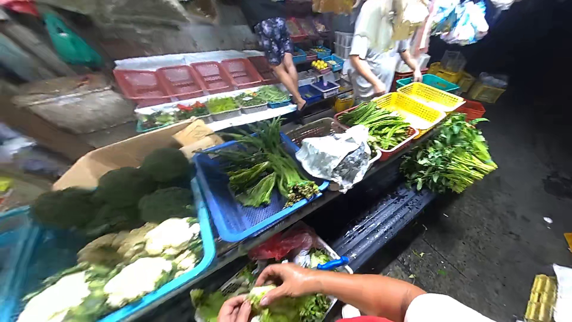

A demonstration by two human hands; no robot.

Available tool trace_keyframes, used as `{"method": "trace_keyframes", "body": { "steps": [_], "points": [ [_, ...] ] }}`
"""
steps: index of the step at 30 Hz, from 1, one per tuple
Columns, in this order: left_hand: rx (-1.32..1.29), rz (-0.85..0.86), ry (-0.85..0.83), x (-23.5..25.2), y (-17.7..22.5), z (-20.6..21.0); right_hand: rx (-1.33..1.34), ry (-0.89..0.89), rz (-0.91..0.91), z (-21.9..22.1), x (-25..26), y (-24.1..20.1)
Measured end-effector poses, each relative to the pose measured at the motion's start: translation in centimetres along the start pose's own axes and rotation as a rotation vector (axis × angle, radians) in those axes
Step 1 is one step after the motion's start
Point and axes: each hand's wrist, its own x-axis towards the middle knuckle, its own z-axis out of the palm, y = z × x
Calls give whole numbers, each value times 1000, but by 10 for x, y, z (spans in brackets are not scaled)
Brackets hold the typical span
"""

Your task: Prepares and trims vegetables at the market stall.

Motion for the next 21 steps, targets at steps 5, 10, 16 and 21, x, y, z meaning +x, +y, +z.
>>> {"method": "trace_keyframes", "body": {
  "steps": [5, 10, 16, 21],
  "points": [
    [-90, -55, 158, 0, 10, -5, 96, 13, 30, -26, -8, -1],
    [-12, -72, 355, 7, 6, -37, 263, 122, 54, -49, -12, 19],
    [211, -149, 502, 7, -3, -60, 535, 81, 41, -67, -18, 25],
    [311, -180, 486, 6, -12, -57, 738, 51, -5, -68, -21, 23]
  ]
}}
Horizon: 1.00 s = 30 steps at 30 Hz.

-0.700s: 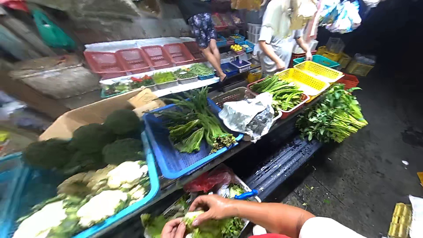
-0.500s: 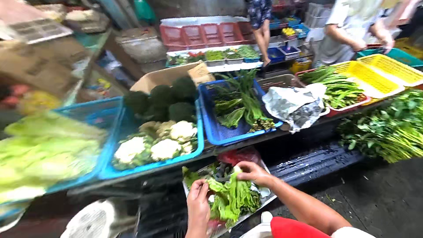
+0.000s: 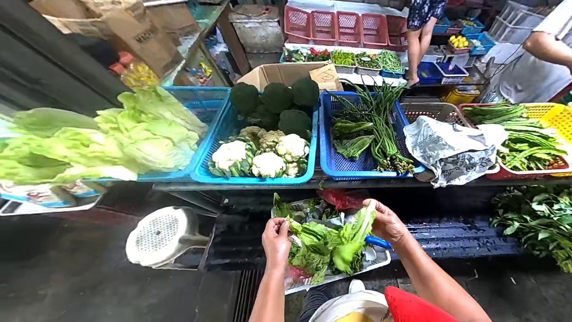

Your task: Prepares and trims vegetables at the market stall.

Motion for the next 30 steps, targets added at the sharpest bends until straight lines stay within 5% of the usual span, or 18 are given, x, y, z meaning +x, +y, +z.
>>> {"method": "trace_keyframes", "body": {
  "steps": [6, 14, 18, 24, 30],
  "points": [
    [65, -52, 80, 12, -4, -21, 214, -31, -126, -14, 0, -7],
    [429, -117, -274, 7, -35, -12, -112, 22, 10, 17, 22, -27],
    [506, -148, -341, 5, -48, -16, -370, 240, -62, 52, 57, -62],
    [500, -221, -344, 10, -60, -35, -378, 516, -246, 60, 144, -125],
    [502, -257, -376, 15, -62, -34, -544, 833, -101, 44, 200, -158]
  ]
}}
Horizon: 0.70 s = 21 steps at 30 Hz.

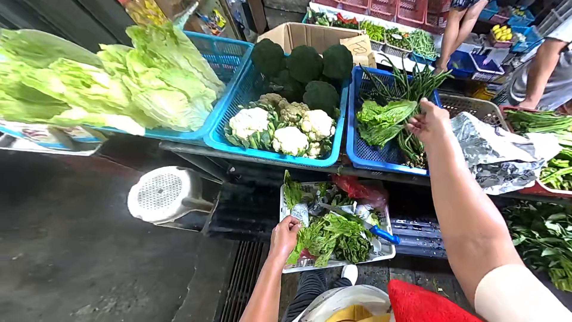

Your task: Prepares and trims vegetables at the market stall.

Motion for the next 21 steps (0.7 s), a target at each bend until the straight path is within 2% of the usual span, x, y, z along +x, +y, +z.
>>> {"method": "trace_keyframes", "body": {
  "steps": [2, 3, 5, 7, 8, 9, 11, 13, 16, 19, 21],
  "points": [
    [-1, -6, 0, 3, 1, -2, -15, -53, -89, -2, -14, 5],
    [-1, -8, 5, 6, 1, -3, -4, -179, -169, -6, -31, 13],
    [-7, -29, 14, 15, -1, -4, -49, -619, -241, -24, -74, 45],
    [2, -44, 24, 25, -3, -3, -195, -990, -72, -45, -102, 102],
    [30, -50, 21, 30, -3, -2, -384, -1102, 24, -54, -108, 134],
    [73, -59, 8, 35, -2, 1, -634, -1123, 89, -61, -111, 167],
    [163, -50, -43, 45, 4, 14, -1123, -981, 175, -75, -106, 240],
    [258, 24, -101, 53, 7, 42, -1392, -826, 276, -94, -102, 297],
    [428, 260, -257, 50, 20, 95, -1493, -742, 398, -113, -105, 339],
    [544, 525, -409, 40, 12, 148, -1408, -732, 426, -119, -113, 338],
    [595, 591, -444, 38, -8, 173, -1304, -720, 383, -126, -117, 331]
  ]
}}
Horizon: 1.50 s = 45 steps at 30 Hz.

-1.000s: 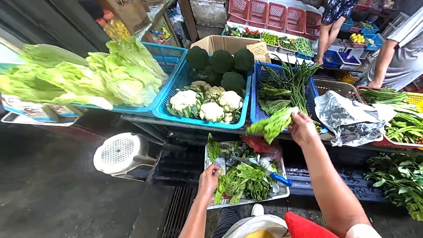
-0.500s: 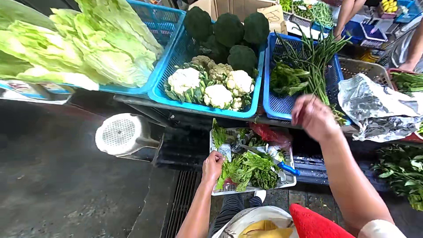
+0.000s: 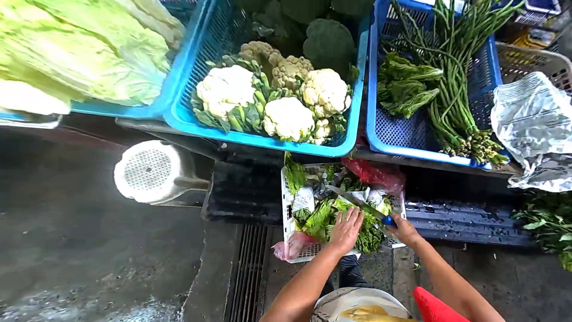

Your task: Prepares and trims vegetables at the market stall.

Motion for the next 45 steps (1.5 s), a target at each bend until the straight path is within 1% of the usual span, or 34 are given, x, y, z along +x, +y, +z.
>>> {"method": "trace_keyframes", "body": {
  "steps": [2, 4, 6, 7, 9, 10, 11, 13, 15, 16, 19, 21, 23, 25, 26, 28, 29, 30, 32, 34, 36, 37, 38, 39, 40, 41, 42, 43, 44, 45],
  "points": [
    [6, -43, -7, -1, -10, 13, 86, 72, -60, -2, -8, 11],
    [2, -122, -26, -8, -26, 9, 228, 138, -91, 0, -16, 25],
    [3, -216, -81, -18, -45, -2, 373, 209, -71, 0, -23, 33],
    [-19, -293, -131, -24, -54, -12, 428, 243, -48, 1, -24, 35],
    [-156, -466, -249, -29, -71, -36, 514, 308, -12, 5, -20, 38],
    [-244, -511, -240, -27, -80, -45, 567, 324, 2, 8, -16, 39],
    [-336, -530, -186, -24, -85, -54, 632, 329, 15, 12, -12, 37],
    [-472, -533, 5, -6, -85, -74, 777, 314, 33, 21, -4, 28],
    [-540, -574, 179, 24, -80, -93, 860, 261, 42, 28, 5, 19],
    [-549, -622, 218, 41, -78, -100, 861, 237, 42, 31, 10, 14],
    [-551, -731, 260, 86, -82, -97, 748, 206, 82, 34, 19, 0],
    [-494, -744, 265, 98, -83, -92, 640, 202, 122, 34, 20, -8],
    [-365, -735, 396, 93, -79, -97, 586, 235, 125, 35, 17, -10],
    [-228, -724, 547, 84, -90, -110, 564, 279, 114, 36, 14, -7],
    [-164, -742, 564, 79, -102, -117, 532, 290, 113, 37, 12, -4],
    [-64, -818, 494, 72, -130, -129, 435, 330, 108, 37, 7, 1],
    [-45, -819, 466, 66, -143, -135, 383, 372, 97, 36, 4, 0],
    [-33, -773, 482, 59, -155, -138, 325, 433, 74, 33, 1, -5],
    [-38, -614, 548, 45, -171, -140, 198, 578, -13, 28, -7, -22],
    [-52, -510, 645, 33, -172, -139, 96, 672, -171, 24, -10, -44],
    [-74, -391, 755, 14, -159, -133, 9, 675, -378, 18, -4, -72],
    [-99, -338, 732, 3, -147, -130, -44, 648, -487, 13, 3, -88],
    [-131, -312, 620, -10, -132, -124, -107, 602, -576, 8, 13, -105],
    [-157, -295, 459, -22, -116, -115, -175, 552, -649, 4, 24, -124],
    [-176, -274, 263, -33, -101, -105, -245, 497, -703, 1, 36, -142],
    [-188, -254, 70, -42, -87, -95, -310, 434, -734, -2, 49, -161],
    [-202, -234, -78, -50, -76, -85, -378, 365, -744, -3, 61, -179],
    [-212, -219, -177, -57, -67, -75, -454, 269, -732, -3, 72, -197],
    [-209, -198, -207, -65, -63, -64, -542, 167, -713, -2, 83, -214],
    [-214, -172, -189, -72, -62, -53, -644, 84, -699, 2, 94, -228]
  ]
}}
